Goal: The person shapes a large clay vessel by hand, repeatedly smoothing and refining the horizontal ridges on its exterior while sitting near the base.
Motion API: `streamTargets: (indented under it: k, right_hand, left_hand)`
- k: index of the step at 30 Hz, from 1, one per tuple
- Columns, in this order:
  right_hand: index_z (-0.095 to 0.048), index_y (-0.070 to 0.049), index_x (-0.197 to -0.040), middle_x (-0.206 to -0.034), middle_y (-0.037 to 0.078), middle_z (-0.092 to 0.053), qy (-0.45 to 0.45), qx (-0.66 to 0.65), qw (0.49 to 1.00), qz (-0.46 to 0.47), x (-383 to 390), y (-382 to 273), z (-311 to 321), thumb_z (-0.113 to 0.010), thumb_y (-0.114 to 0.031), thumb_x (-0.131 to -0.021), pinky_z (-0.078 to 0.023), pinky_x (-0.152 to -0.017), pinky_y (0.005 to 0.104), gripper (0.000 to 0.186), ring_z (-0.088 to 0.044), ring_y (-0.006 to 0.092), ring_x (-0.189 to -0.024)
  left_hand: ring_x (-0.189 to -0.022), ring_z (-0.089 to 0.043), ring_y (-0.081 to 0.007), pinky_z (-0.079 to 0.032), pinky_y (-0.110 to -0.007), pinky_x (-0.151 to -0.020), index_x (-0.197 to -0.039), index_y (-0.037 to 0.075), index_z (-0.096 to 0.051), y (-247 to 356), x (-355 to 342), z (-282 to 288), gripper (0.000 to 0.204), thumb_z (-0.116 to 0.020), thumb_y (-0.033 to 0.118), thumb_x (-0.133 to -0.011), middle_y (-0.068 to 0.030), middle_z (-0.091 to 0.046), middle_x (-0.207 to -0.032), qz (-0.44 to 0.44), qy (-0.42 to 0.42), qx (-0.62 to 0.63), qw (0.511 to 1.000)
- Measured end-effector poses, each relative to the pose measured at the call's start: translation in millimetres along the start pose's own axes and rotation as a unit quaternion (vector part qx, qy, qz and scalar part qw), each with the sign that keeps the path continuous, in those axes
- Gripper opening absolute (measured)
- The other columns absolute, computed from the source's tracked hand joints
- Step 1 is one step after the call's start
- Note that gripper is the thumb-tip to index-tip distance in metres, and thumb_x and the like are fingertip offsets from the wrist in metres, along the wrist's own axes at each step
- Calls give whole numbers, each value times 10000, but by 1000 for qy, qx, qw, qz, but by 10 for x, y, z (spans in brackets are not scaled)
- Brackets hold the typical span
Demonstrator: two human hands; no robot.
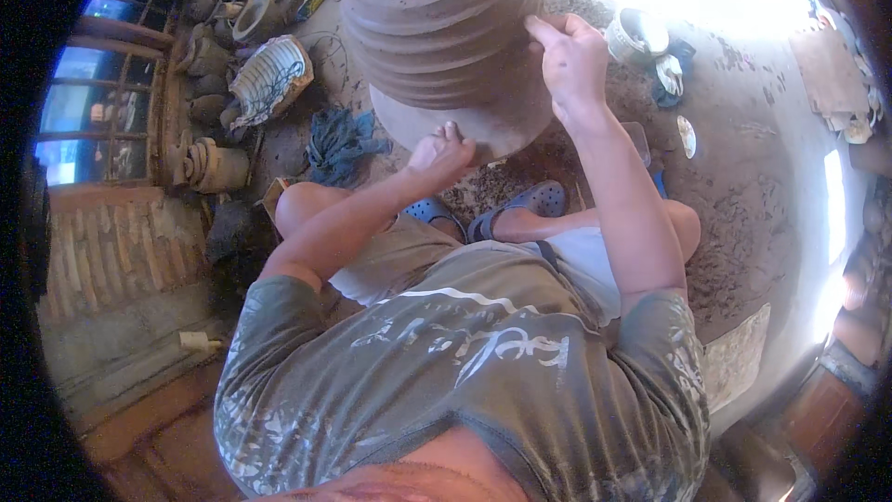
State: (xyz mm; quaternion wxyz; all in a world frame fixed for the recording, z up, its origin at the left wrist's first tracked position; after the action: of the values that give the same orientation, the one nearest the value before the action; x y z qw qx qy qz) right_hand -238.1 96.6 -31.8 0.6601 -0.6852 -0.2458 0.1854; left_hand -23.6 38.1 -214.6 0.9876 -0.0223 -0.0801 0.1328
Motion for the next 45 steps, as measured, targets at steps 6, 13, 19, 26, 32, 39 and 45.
streamTargets:
  k: [6, 13, 19, 26, 32, 39, 45]
  right_hand:
    - [-705, -37, -895, -826, 57, -703, 19, -84, 994, -64, -96, 90, 43, -776, -95, -905, -427, -547, 260, 92, -610, 130, -676]
    - [-725, -16, -858, -804, 74, -709, 56, -102, 992, -46, 141, 91, -44, -783, -76, -882, -496, -609, 276, 87, -643, 145, -685]
    - [-709, -28, -811, -766, 58, -706, 86, -48, 994, -49, 455, 194, -203, -802, -122, -887, -490, -622, 280, 153, -633, 127, -671]
    - [-708, -13, -838, -810, 85, -729, -183, 52, 978, 91, 1465, 320, -981, -799, -123, -901, -533, -721, 360, 156, -655, 154, -773]
    - [-684, 11, -1031, -1000, 190, -717, -115, 92, 960, 237, 1346, -16, -229, -751, -114, -878, -556, -761, 400, 209, -709, 288, -916]
    - [-737, 24, -996, -865, 208, -721, -92, 127, 986, 60, 1115, 1046, 743, -861, -269, -897, -574, -648, 402, 333, -732, 300, -698]
    - [-741, 39, -1053, -1023, 155, -709, -202, 242, 896, 312, 1519, 697, 525, -777, -221, -911, -567, -824, 417, 298, -688, 328, -919]
  left_hand:
    - [-1050, -687, -632, -618, -588, -759, -1084, 42, -654, 639, -405, 121, 276, -674, 274, -935, -513, -543, -1351, -26, 1, 112, 993]
    - [-1142, -711, -519, -576, -582, -909, -1134, 4, -717, 1058, -1167, 38, 337, -658, 268, -933, -458, -610, -1314, -90, 38, 103, 990]
    - [-1104, -742, -456, -592, -542, -898, -1105, 10, -733, 1107, -1674, 79, 295, -674, 218, -905, -421, -636, -1313, -55, 144, 124, 980]
    - [-989, -790, -397, -638, -491, -789, -1021, 72, -746, 960, -1616, -10, 187, -696, 192, -885, -334, -706, -1282, -16, 214, 22, 976]
    - [-1042, -772, -339, -598, -457, -909, -1070, 65, -733, 922, -1283, -586, 265, -697, 283, -923, -187, -746, -1248, -69, 50, -204, 975]
    - [-830, -762, -257, -607, -420, -741, -1072, 13, -720, 581, -560, 422, 451, -680, 458, -1009, -87, -742, -876, 2, -164, 488, 857]
    - [-706, -692, -176, -570, -316, -619, -1346, 34, -603, 801, 136, 257, 796, -427, 747, -1040, -117, -703, -1047, 95, -308, 785, 530]
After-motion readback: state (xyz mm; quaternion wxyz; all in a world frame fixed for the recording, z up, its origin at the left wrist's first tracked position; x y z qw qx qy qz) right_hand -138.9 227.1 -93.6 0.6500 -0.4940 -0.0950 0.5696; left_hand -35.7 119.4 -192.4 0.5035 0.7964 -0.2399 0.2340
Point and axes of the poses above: each hand's wrist, its own x-axis away from the middle knuckle, its own z-axis out of the back of the hand, y = z × x, the point moved 9 cm from there along -x, towards the middle knuckle
